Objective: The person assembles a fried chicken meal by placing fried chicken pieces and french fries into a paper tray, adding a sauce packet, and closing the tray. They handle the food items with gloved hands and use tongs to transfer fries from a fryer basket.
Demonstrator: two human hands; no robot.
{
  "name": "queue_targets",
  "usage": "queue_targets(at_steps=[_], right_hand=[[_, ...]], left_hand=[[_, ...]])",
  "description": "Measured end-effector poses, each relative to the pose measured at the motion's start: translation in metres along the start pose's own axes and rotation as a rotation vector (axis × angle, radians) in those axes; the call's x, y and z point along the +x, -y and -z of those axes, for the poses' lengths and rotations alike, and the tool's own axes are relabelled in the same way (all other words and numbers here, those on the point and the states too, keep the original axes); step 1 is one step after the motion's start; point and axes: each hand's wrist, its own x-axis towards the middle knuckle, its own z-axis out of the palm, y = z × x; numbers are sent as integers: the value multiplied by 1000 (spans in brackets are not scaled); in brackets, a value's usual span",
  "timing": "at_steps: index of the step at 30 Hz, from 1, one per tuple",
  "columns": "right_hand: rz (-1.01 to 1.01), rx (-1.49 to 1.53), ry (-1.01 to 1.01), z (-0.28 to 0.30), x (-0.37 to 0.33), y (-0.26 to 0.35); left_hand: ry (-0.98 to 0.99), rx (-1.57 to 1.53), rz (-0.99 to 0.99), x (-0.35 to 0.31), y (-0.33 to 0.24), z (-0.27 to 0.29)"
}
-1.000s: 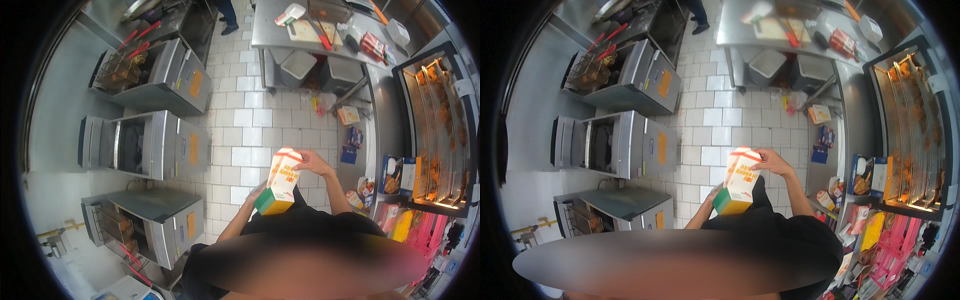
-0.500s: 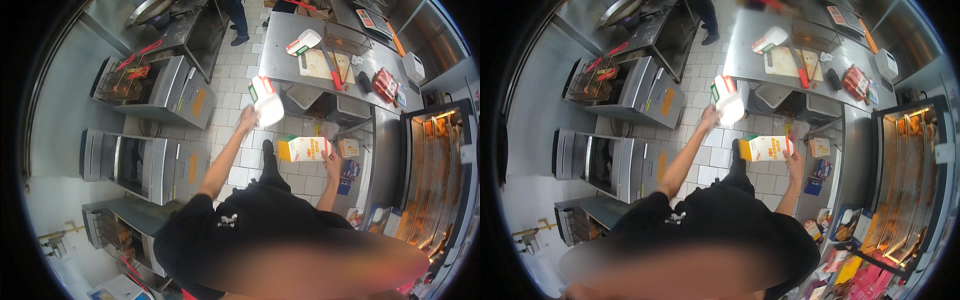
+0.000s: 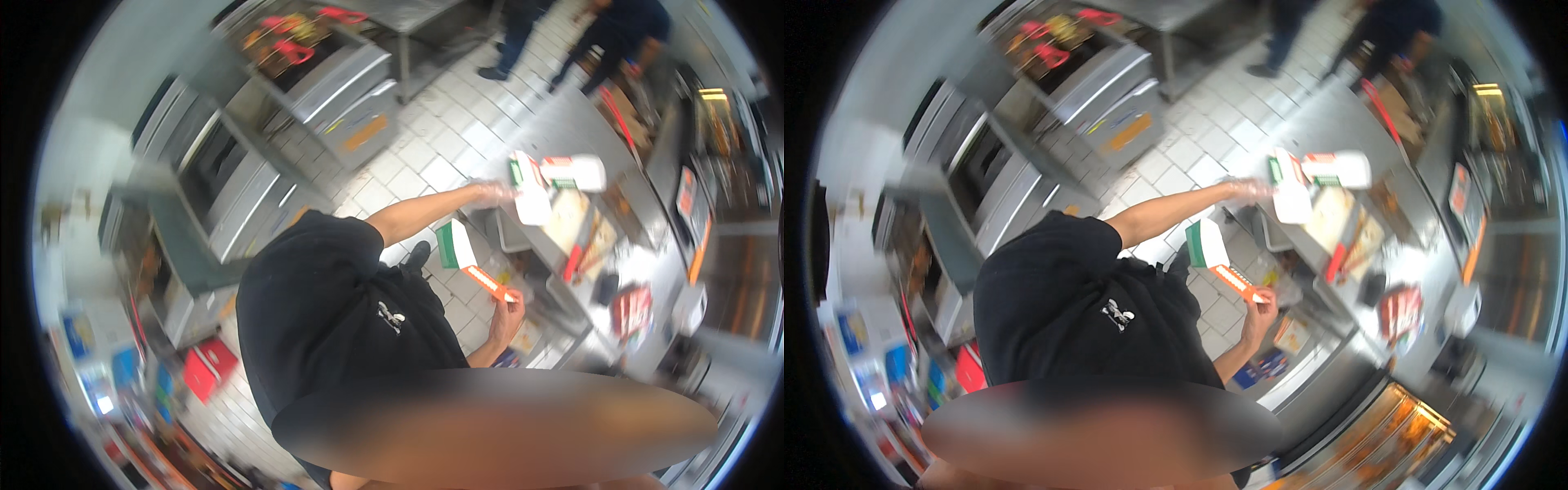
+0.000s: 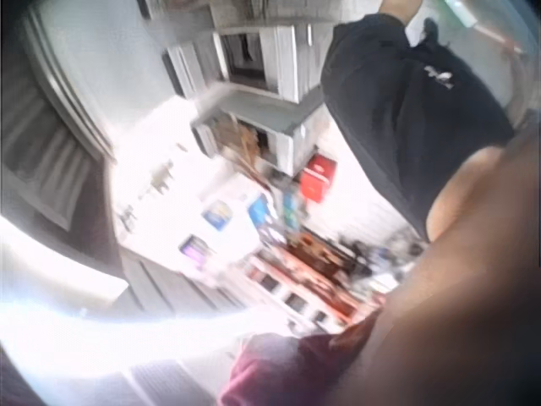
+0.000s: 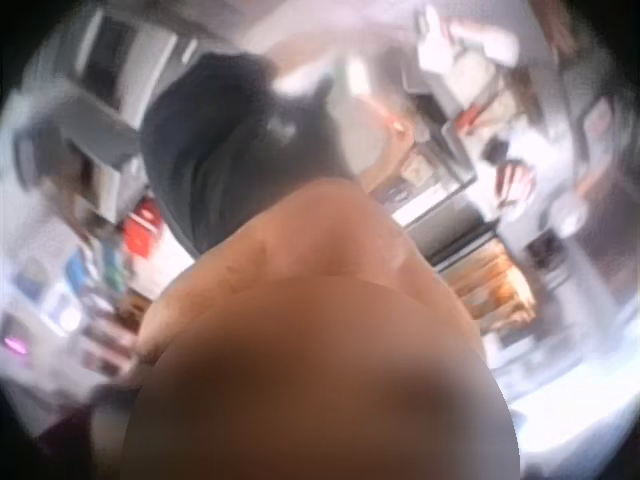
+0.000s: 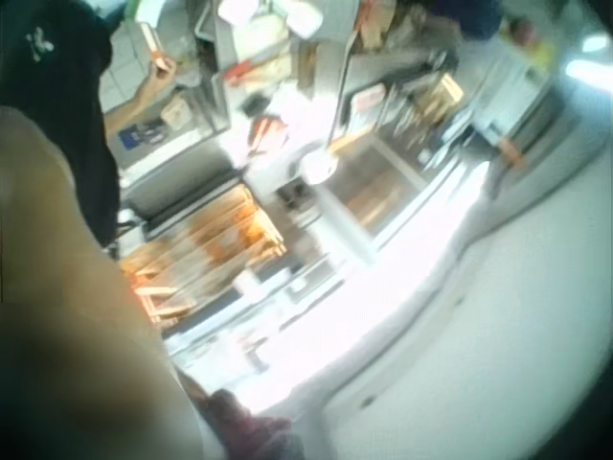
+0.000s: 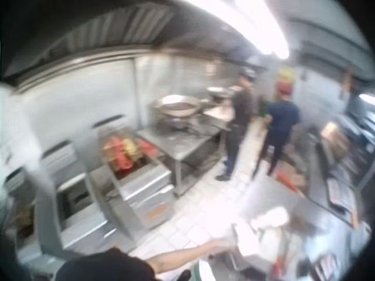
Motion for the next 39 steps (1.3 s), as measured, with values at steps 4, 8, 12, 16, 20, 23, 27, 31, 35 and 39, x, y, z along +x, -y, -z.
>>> queue_targets(at_steps=[4,8,12,16,20,23,27,31,35,39], right_hand=[[84,20,330,-18,82,13],[74,-169,532,-80,169,25],[-86,226,711,-188,217,22],[-112,-85,778,-303,230,5],[-86,-113,652,-387,251,-12],[-65,26,522,-438,286,-10],[36,146,312,-509,344,27],[137,130,309,-587,398,67],[57,-138,386,-652,425,91],[171,-289,516,-723,454,100]], left_hand=[[634,307,-72,-86,31,39],[224,131,-85,-206,69,76],[-290,9,-333,-273,74,112],[-666,111,-349,-332,48,156],[-811,259,-309,-410,14,214],[-1061,-147,-695,-492,5,308],[-1387,-53,-748,-564,-8,497],[-1325,178,-355,-549,3,684],[-1133,964,537,-478,57,817],[-1043,812,757,-420,124,873]])
